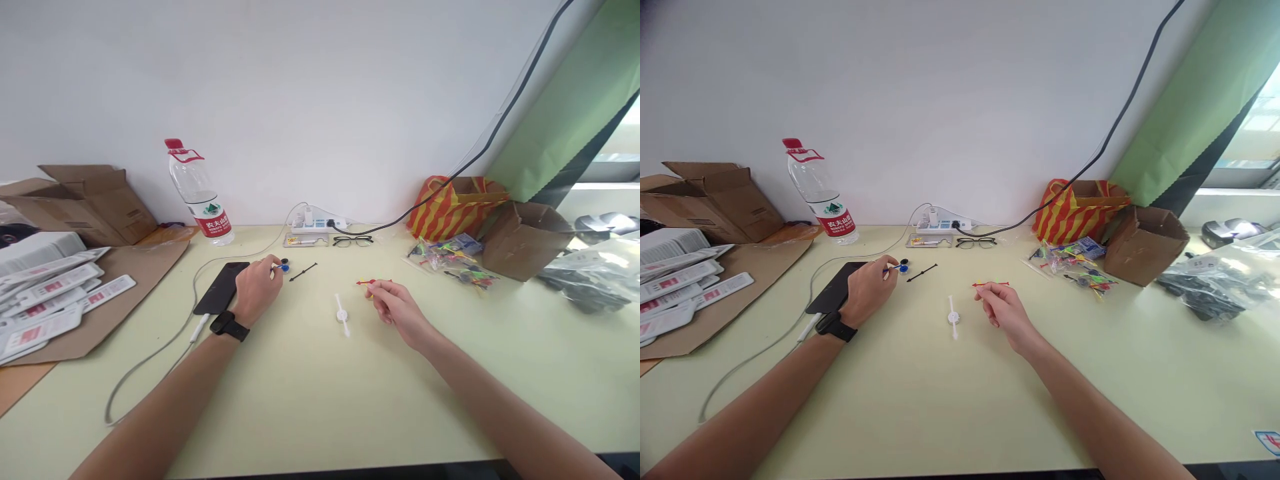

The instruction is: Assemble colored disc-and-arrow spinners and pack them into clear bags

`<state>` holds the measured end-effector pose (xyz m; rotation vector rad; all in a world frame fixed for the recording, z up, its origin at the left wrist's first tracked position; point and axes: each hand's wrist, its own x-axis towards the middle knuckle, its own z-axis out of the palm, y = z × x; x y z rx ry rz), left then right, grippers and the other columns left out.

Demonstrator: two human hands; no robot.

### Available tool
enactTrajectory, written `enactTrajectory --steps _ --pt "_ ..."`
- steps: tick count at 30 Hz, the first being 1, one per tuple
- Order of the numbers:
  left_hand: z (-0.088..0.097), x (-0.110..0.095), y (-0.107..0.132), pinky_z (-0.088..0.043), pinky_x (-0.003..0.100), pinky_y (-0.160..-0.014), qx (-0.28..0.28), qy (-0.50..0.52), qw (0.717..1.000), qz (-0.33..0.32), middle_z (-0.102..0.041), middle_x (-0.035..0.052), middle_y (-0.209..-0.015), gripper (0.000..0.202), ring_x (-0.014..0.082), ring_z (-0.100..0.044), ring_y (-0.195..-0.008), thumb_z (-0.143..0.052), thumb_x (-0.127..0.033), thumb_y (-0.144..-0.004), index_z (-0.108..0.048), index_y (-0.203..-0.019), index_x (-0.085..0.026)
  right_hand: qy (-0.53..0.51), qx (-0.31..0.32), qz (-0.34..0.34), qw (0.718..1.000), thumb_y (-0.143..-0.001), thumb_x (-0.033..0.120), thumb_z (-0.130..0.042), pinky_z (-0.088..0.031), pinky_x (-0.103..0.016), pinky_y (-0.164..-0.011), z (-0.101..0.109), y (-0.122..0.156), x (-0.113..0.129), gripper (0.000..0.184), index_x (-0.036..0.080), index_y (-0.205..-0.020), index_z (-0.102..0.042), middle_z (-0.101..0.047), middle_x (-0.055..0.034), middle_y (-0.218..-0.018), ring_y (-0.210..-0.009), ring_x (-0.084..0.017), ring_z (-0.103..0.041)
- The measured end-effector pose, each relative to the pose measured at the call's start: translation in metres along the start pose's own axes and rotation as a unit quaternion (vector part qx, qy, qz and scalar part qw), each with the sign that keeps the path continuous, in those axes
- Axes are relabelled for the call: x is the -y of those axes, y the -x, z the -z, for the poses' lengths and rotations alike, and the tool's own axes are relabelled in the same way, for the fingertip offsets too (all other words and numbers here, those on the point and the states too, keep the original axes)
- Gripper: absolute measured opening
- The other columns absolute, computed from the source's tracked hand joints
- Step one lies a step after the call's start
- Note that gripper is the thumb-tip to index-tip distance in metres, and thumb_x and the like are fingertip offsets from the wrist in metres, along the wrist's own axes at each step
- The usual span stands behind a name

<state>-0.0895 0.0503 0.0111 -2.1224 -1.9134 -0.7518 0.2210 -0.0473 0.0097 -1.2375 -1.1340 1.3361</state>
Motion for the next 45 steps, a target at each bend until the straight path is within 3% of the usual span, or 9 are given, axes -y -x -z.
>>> enactTrajectory --steps 16,20,22,24,28,34,38,42,45 --pt "0.011 -0.005 -0.001 -0.030 0.030 -0.058 0.023 -0.014 1.000 -0.010 -0.073 0.0019 -0.080 0.011 0.0232 -0.069 -0.077 -0.055 -0.027 -0.088 -0.066 -0.092 -0.025 0.043 0.018 0.025 0.999 -0.089 0.060 -0.068 -0.029 -0.023 -0.047 0.000 0.000 -0.003 0.040 0.020 -0.083 -0.067 -0.045 0.0047 -0.059 -0.053 -0.010 -0.036" --pt "0.019 -0.006 -0.001 -0.027 0.030 -0.057 0.034 -0.034 0.999 -0.013 -0.072 0.0007 -0.074 0.014 0.0215 -0.067 -0.071 -0.053 -0.028 -0.089 -0.066 -0.086 -0.025 0.054 0.143 0.055 0.987 -0.092 0.053 -0.068 -0.044 -0.025 -0.056 -0.003 0.008 0.005 0.032 0.021 -0.096 -0.071 -0.065 -0.0022 -0.084 -0.061 -0.011 -0.047" --pt "0.021 -0.006 0.000 -0.026 0.030 -0.057 0.035 -0.039 0.999 -0.014 -0.070 0.0006 -0.070 0.016 0.0206 -0.065 -0.068 -0.051 -0.028 -0.089 -0.065 -0.082 -0.024 0.076 0.226 0.062 0.969 -0.093 0.051 -0.067 -0.052 -0.028 -0.063 -0.005 0.013 0.007 0.032 0.022 -0.108 -0.073 -0.068 -0.0060 -0.099 -0.074 -0.015 -0.057" --pt "0.023 -0.007 0.001 -0.024 0.030 -0.057 0.033 -0.041 0.999 -0.014 -0.067 0.0011 -0.066 0.017 0.0199 -0.063 -0.066 -0.051 -0.027 -0.088 -0.065 -0.079 -0.023 0.128 0.261 0.072 0.954 -0.094 0.049 -0.067 -0.054 -0.029 -0.064 -0.007 0.017 0.006 0.035 0.025 -0.118 -0.072 -0.069 -0.0076 -0.108 -0.084 -0.018 -0.061" --pt "0.026 -0.010 0.003 -0.023 0.030 -0.057 0.029 -0.035 0.999 -0.020 -0.063 0.0014 -0.061 0.018 0.0189 -0.059 -0.062 -0.050 -0.026 -0.087 -0.062 -0.074 -0.022 0.217 0.213 0.132 0.944 -0.097 0.043 -0.063 -0.054 -0.029 -0.067 -0.011 0.014 -0.007 0.029 0.027 -0.119 -0.072 -0.067 -0.0083 -0.129 -0.093 -0.019 -0.065" --pt "0.031 -0.017 0.005 -0.024 0.030 -0.058 0.041 -0.018 0.999 -0.017 -0.061 0.0011 -0.060 0.017 0.0184 -0.055 -0.060 -0.052 -0.027 -0.085 -0.062 -0.072 -0.022 0.255 0.083 0.175 0.947 -0.096 0.037 -0.061 -0.059 -0.034 -0.076 -0.004 -0.002 -0.023 0.022 0.022 -0.108 -0.071 -0.066 -0.0120 -0.131 -0.104 -0.022 -0.068" --pt "0.033 -0.021 0.008 -0.024 0.030 -0.059 0.039 -0.008 0.999 -0.021 -0.060 0.0005 -0.060 0.016 0.0183 -0.053 -0.059 -0.052 -0.027 -0.084 -0.062 -0.072 -0.022 0.286 0.036 0.198 0.937 -0.096 0.033 -0.059 -0.057 -0.030 -0.067 0.001 -0.004 -0.022 0.016 0.022 -0.099 -0.069 -0.069 -0.0134 -0.121 -0.127 -0.029 -0.060" --pt "0.033 -0.024 0.010 -0.024 0.030 -0.058 0.043 0.025 0.998 -0.028 -0.056 -0.0004 -0.058 0.014 0.0165 -0.049 -0.057 -0.053 -0.025 -0.081 -0.061 -0.070 -0.022 0.288 0.031 0.219 0.932 -0.096 0.033 -0.058 -0.056 -0.030 -0.064 0.000 0.000 -0.018 0.015 0.022 -0.096 -0.069 -0.061 -0.0116 -0.136 -0.093 -0.019 -0.069" --pt "0.033 -0.029 0.014 -0.024 0.030 -0.057 0.056 0.062 0.996 -0.037 -0.051 -0.0018 -0.055 0.014 0.0146 -0.043 -0.054 -0.054 -0.023 -0.080 -0.059 -0.067 -0.021 0.293 0.050 0.218 0.930 -0.097 0.034 -0.058 -0.055 -0.030 -0.062 -0.003 0.002 -0.017 0.015 0.023 -0.098 -0.068 -0.065 -0.0096 -0.125 -0.078 -0.015 -0.066"
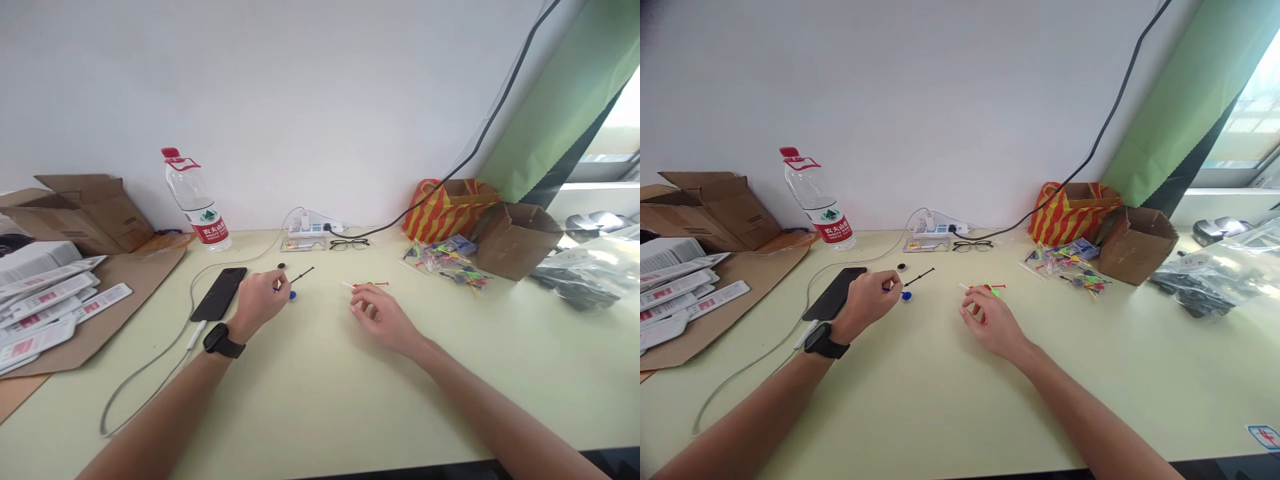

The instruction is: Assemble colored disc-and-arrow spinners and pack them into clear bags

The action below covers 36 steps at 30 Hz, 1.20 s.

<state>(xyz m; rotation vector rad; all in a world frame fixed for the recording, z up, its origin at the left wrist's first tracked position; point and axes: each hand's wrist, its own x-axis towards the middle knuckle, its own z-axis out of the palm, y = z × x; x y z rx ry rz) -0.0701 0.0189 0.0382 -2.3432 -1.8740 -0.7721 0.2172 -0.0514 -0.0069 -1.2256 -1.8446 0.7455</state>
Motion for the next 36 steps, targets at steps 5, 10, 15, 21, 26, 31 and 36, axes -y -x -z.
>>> enactTrajectory --steps 5,10,15,21,26,31,36 --pt "-0.007 -0.013 0.009 -0.027 0.028 -0.057 0.070 0.100 0.991 -0.044 -0.044 -0.0039 -0.053 0.015 0.0127 -0.041 -0.054 -0.054 -0.021 -0.080 -0.061 -0.067 -0.021 -0.010 0.043 -0.022 0.999 -0.096 0.035 -0.061 -0.053 -0.030 -0.061 -0.005 0.001 0.001 0.017 0.024 -0.107 -0.065 -0.067 -0.0037 -0.093 -0.073 -0.016 -0.064" --pt "-0.017 -0.029 0.022 -0.032 0.025 -0.058 0.174 0.247 0.949 -0.085 -0.044 -0.0041 -0.059 0.019 0.0120 -0.041 -0.058 -0.050 -0.019 -0.083 -0.068 -0.078 -0.019 -0.060 0.084 -0.030 0.994 -0.088 0.028 -0.070 -0.055 -0.030 -0.066 -0.010 0.002 0.002 0.023 0.023 -0.110 -0.066 -0.070 -0.0052 -0.105 -0.075 -0.015 -0.065" --pt "-0.017 -0.040 0.030 -0.033 0.024 -0.059 0.219 0.347 0.907 -0.092 -0.040 -0.0051 -0.066 0.022 0.0121 -0.039 -0.063 -0.050 -0.021 -0.087 -0.069 -0.098 -0.019 -0.125 0.092 -0.046 0.987 -0.087 0.027 -0.072 -0.055 -0.029 -0.069 -0.016 0.001 -0.001 0.029 0.023 -0.114 -0.065 -0.071 -0.0047 -0.099 -0.076 -0.015 -0.064" --pt "-0.015 -0.041 0.030 -0.034 0.026 -0.065 0.213 0.389 0.893 -0.076 -0.046 -0.0030 -0.071 0.024 0.0137 -0.043 -0.069 -0.049 -0.028 -0.096 -0.069 -0.100 -0.018 -0.144 0.087 -0.053 0.984 -0.089 0.037 -0.072 -0.053 -0.029 -0.065 -0.018 -0.001 -0.001 0.030 0.023 -0.114 -0.063 -0.069 -0.0030 -0.090 -0.073 -0.015 -0.062" --pt "-0.018 -0.045 0.035 -0.038 0.027 -0.068 0.241 0.420 0.869 -0.098 -0.056 0.0001 -0.080 0.025 0.0149 -0.048 -0.074 -0.047 -0.031 -0.100 -0.067 -0.108 -0.019 -0.178 0.071 -0.071 0.979 -0.091 0.047 -0.068 -0.050 -0.028 -0.059 -0.013 -0.003 0.007 0.030 0.022 -0.108 -0.063 -0.062 -0.0006 -0.083 -0.066 -0.014 -0.058" --pt "-0.026 -0.052 0.041 -0.040 0.025 -0.065 0.255 0.413 0.866 -0.119 -0.067 0.0014 -0.087 0.021 0.0137 -0.053 -0.074 -0.055 -0.034 -0.100 -0.066 -0.111 -0.020 -0.234 0.066 -0.132 0.961 -0.088 0.049 -0.070 -0.042 -0.024 -0.051 -0.008 -0.006 0.008 0.030 0.021 -0.092 -0.059 -0.056 0.0033 -0.069 -0.056 -0.010 -0.049" --pt "-0.031 -0.049 0.042 -0.042 0.025 -0.065 0.246 0.366 0.886 -0.142 -0.074 0.0016 -0.092 0.017 0.0126 -0.056 -0.073 -0.057 -0.030 -0.098 -0.070 -0.104 -0.021 -0.240 0.079 -0.165 0.953 -0.088 0.048 -0.069 -0.037 -0.023 -0.049 -0.006 -0.006 0.008 0.030 0.019 -0.087 -0.061 -0.060 0.0020 -0.071 -0.052 -0.008 -0.047"
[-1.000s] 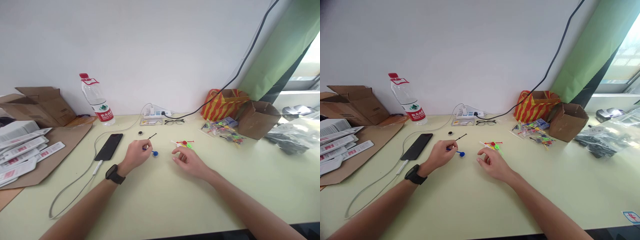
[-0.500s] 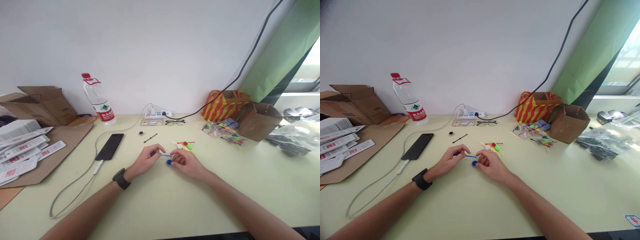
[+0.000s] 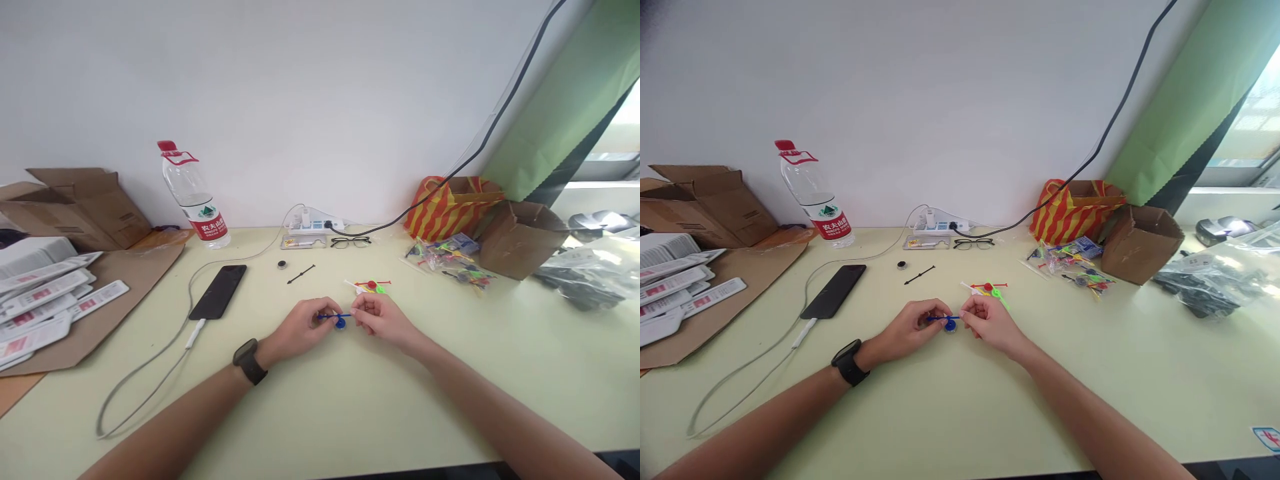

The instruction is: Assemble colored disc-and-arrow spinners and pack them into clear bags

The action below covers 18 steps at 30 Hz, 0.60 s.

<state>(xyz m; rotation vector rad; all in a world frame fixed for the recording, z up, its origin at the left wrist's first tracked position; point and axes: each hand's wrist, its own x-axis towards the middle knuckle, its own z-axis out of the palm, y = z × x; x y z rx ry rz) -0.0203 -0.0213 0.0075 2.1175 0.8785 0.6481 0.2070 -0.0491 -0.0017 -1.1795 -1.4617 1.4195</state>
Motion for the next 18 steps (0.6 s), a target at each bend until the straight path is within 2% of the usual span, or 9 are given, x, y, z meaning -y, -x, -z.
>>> enactTrajectory --steps 8,13,18 --pt "-0.0013 0.0027 0.0031 -0.049 0.028 -0.074 -0.013 -0.066 0.997 -0.037 -0.074 0.0050 -0.098 0.017 0.0175 -0.065 -0.087 -0.059 -0.029 -0.098 -0.073 -0.105 -0.023 0.028 0.005 -0.003 1.000 -0.084 0.043 -0.071 -0.036 -0.021 -0.047 -0.0013 -0.0008 -0.0016 0.026 0.022 -0.093 -0.060 -0.053 0.0052 -0.063 -0.058 -0.012 -0.052" --pt "-0.0013 0.0020 0.0032 -0.050 0.030 -0.078 -0.009 -0.071 0.996 -0.053 -0.072 0.0049 -0.095 0.015 0.0179 -0.064 -0.086 -0.059 -0.030 -0.098 -0.072 -0.100 -0.023 0.064 0.010 0.018 0.998 -0.084 0.038 -0.069 -0.034 -0.021 -0.047 -0.0021 -0.0011 -0.0018 0.021 0.021 -0.091 -0.058 -0.050 0.0069 -0.060 -0.052 -0.010 -0.044" --pt "-0.0018 0.0011 0.0028 -0.049 0.030 -0.077 -0.008 -0.077 0.995 -0.065 -0.071 0.0052 -0.092 0.015 0.0187 -0.063 -0.085 -0.059 -0.028 -0.097 -0.072 -0.098 -0.023 0.084 0.009 0.050 0.995 -0.086 0.037 -0.068 -0.033 -0.024 -0.049 -0.0009 -0.0029 -0.0074 0.019 0.021 -0.091 -0.058 -0.048 0.0070 -0.060 -0.052 -0.010 -0.041"
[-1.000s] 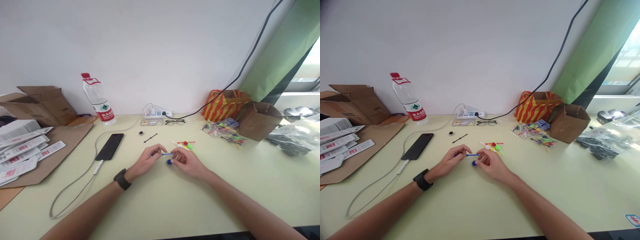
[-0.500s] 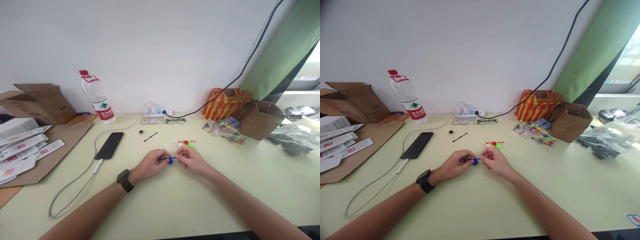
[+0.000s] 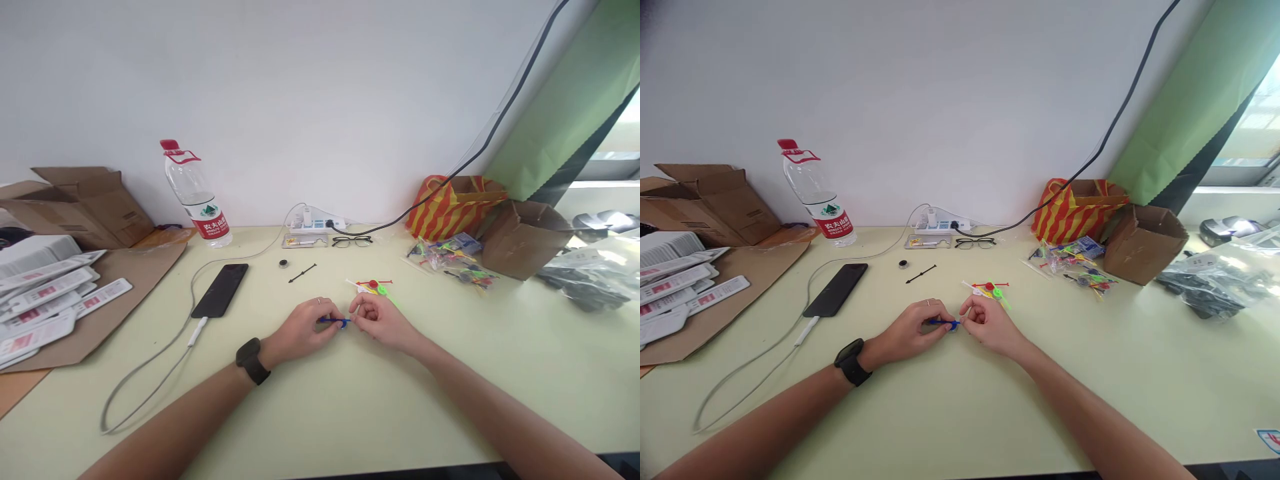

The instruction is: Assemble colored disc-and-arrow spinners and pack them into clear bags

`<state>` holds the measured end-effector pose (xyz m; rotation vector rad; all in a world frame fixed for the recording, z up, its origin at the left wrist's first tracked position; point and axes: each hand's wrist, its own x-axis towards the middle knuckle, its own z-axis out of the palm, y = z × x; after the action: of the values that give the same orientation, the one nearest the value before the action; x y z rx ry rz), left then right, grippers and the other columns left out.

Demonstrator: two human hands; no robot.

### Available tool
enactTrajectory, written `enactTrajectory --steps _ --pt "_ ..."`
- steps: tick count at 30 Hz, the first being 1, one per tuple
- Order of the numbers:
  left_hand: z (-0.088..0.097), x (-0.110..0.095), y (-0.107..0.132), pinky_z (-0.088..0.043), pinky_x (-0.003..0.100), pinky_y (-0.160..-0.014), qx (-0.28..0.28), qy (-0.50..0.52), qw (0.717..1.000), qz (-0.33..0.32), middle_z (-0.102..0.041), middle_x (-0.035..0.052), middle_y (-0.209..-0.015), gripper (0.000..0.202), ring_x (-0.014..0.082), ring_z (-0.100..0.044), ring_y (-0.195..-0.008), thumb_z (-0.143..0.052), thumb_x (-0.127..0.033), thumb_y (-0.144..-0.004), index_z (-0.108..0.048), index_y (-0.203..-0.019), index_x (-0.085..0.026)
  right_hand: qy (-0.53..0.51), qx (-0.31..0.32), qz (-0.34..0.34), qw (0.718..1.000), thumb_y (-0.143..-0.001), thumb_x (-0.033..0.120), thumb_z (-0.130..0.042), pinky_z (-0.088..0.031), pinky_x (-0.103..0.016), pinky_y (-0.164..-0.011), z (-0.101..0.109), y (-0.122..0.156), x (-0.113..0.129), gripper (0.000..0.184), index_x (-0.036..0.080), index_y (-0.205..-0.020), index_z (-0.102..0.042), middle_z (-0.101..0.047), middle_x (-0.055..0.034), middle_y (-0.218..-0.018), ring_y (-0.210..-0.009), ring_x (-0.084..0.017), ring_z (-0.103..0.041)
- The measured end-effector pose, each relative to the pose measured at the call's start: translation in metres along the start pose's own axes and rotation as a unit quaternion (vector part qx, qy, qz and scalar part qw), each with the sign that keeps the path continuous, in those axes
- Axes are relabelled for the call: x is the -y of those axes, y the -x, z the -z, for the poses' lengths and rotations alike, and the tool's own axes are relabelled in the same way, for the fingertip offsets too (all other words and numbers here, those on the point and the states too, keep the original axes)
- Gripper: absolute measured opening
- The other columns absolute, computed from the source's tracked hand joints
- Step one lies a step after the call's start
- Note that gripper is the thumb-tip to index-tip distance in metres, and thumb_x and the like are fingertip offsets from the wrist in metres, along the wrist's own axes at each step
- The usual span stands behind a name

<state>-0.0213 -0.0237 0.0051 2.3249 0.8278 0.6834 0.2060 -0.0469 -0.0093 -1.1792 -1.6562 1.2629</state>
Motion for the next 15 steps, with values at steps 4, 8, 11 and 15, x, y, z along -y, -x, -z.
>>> enactTrajectory --steps 4,8,11,15 --pt "0.0006 -0.0001 -0.0003 -0.048 0.030 -0.076 -0.003 -0.034 0.999 -0.002 -0.071 0.0042 -0.090 0.012 0.0189 -0.063 -0.085 -0.061 -0.026 -0.095 -0.073 -0.094 -0.024 0.057 -0.014 0.040 0.997 -0.088 0.033 -0.066 -0.033 -0.025 -0.051 -0.0007 0.0007 -0.0039 0.013 0.021 -0.091 -0.060 -0.049 0.0057 -0.064 -0.056 -0.012 -0.044" --pt "0.0007 -0.0026 -0.0004 -0.047 0.030 -0.075 -0.010 -0.052 0.999 0.006 -0.072 0.0032 -0.092 0.011 0.0191 -0.063 -0.085 -0.062 -0.024 -0.093 -0.073 -0.091 -0.024 0.088 -0.019 0.055 0.994 -0.091 0.031 -0.061 -0.033 -0.027 -0.052 -0.0019 0.0026 -0.0044 0.008 0.022 -0.091 -0.060 -0.050 0.0047 -0.067 -0.057 -0.013 -0.044" --pt "0.0003 -0.0056 -0.0008 -0.047 0.031 -0.074 -0.015 -0.056 0.998 0.016 -0.073 0.0030 -0.091 0.012 0.0194 -0.063 -0.084 -0.061 -0.022 -0.091 -0.073 -0.089 -0.024 0.100 -0.020 0.057 0.993 -0.092 0.031 -0.060 -0.035 -0.028 -0.053 -0.0017 0.0032 -0.0040 0.008 0.023 -0.091 -0.060 -0.051 0.0041 -0.068 -0.058 -0.013 -0.045" --pt "-0.0002 -0.0069 -0.0015 -0.047 0.031 -0.072 -0.016 -0.069 0.997 0.025 -0.073 0.0023 -0.090 0.011 0.0195 -0.063 -0.083 -0.061 -0.021 -0.089 -0.072 -0.087 -0.025 0.115 -0.022 0.059 0.991 -0.092 0.030 -0.060 -0.037 -0.028 -0.054 -0.0011 0.0026 -0.0045 0.007 0.024 -0.091 -0.060 -0.053 0.0030 -0.069 -0.059 -0.014 -0.047"
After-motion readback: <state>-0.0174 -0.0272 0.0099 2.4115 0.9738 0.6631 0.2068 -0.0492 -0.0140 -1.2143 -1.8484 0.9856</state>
